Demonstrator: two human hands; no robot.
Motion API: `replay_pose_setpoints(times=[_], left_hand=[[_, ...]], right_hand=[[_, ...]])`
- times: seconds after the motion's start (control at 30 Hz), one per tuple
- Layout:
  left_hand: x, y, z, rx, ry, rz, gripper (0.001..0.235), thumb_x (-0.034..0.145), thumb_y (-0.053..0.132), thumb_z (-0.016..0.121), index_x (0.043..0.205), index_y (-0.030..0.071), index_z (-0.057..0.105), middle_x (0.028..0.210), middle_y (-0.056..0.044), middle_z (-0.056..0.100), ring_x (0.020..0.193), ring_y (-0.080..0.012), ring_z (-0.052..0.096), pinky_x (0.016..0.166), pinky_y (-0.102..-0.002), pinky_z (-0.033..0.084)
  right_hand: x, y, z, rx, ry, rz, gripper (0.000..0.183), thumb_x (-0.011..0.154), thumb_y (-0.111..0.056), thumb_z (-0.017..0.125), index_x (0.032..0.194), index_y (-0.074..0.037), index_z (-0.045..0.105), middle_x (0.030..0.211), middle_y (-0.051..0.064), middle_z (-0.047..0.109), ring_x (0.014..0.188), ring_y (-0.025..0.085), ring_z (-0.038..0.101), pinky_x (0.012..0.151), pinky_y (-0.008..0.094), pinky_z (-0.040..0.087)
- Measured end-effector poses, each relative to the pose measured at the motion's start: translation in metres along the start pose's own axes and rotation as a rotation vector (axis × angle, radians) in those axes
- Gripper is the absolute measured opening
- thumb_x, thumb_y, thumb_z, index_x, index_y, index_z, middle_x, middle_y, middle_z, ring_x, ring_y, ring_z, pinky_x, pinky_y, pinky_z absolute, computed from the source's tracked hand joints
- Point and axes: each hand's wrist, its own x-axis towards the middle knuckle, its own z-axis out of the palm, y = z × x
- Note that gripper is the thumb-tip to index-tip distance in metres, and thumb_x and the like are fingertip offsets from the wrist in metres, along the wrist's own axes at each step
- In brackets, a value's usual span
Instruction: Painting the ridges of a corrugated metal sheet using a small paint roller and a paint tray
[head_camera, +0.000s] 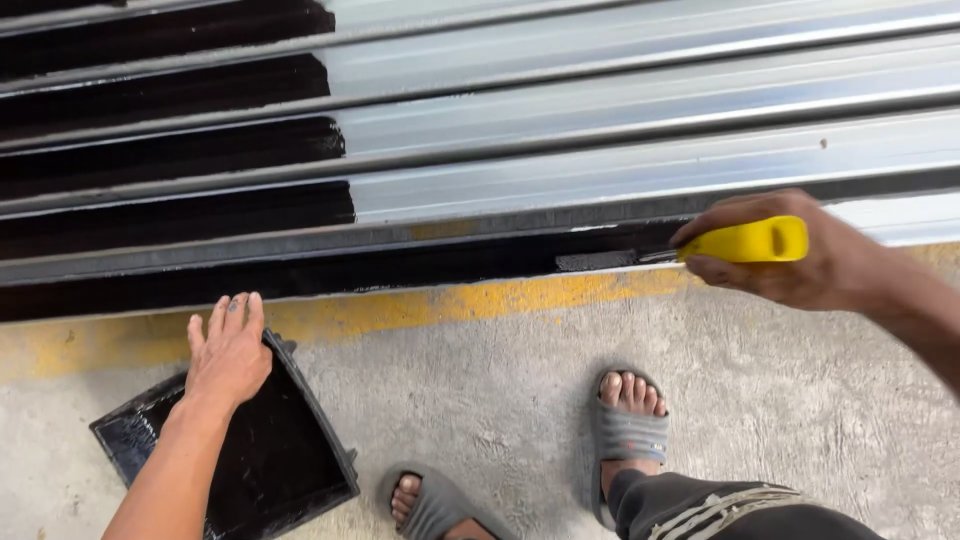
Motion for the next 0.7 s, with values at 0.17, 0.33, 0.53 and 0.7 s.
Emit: replay_pose_setpoints(times=[0.17,0.33,0.53,0.7], left_hand=[[0.002,-0.002,0.000,0.015,-0.007,-0.013,0.079,0.093,0.014,0.042,0.164,0.012,0.007,0.173,-0.008,0.008,0.161,-0.0281,0.001,0.127,-0.056,0.001],[0.008,-0.006,0.008,0.045,0.030,0.007,0.081,0.092,0.018,0.047,0.164,0.013,0.009,0.172,-0.008,0.011,0.161,-0.0286,0.004,0.127,-0.057,0.004],[0.009,-0.010,0.011,0.064,0.008,0.005,0.085,0.092,0.021,0.051,0.165,0.014,0.007,0.173,-0.008,0.009,0.161,-0.0278,0.004,0.127,-0.057,0.002],[0.010,-0.004,0.003,0.033,-0.031,-0.024,0.079,0.092,0.015,0.040,0.164,0.015,0.009,0.173,-0.005,0.008,0.162,-0.0249,0.000,0.128,-0.054,0.001]], right_hand=[[-0.014,0.020,0.013,0.098,-0.069,-0.052,0.039,0.079,-0.030,0.076,0.116,-0.017,0.076,0.110,0.002,0.084,0.089,0.015,0.085,0.070,0.028,0.074],[-0.017,0.031,0.004,-0.010,0.013,0.014,0.041,0.078,-0.035,0.076,0.114,-0.016,0.077,0.101,0.001,0.085,0.074,0.016,0.082,0.062,0.030,0.068],[-0.031,0.039,-0.015,0.006,-0.055,0.012,0.042,0.075,-0.033,0.079,0.114,-0.020,0.077,0.101,-0.003,0.087,0.075,0.011,0.086,0.063,0.028,0.074],[-0.031,0.051,-0.018,0.144,0.027,0.097,0.036,0.075,-0.029,0.081,0.107,-0.014,0.083,0.096,0.000,0.090,0.081,0.014,0.084,0.070,0.030,0.066]])
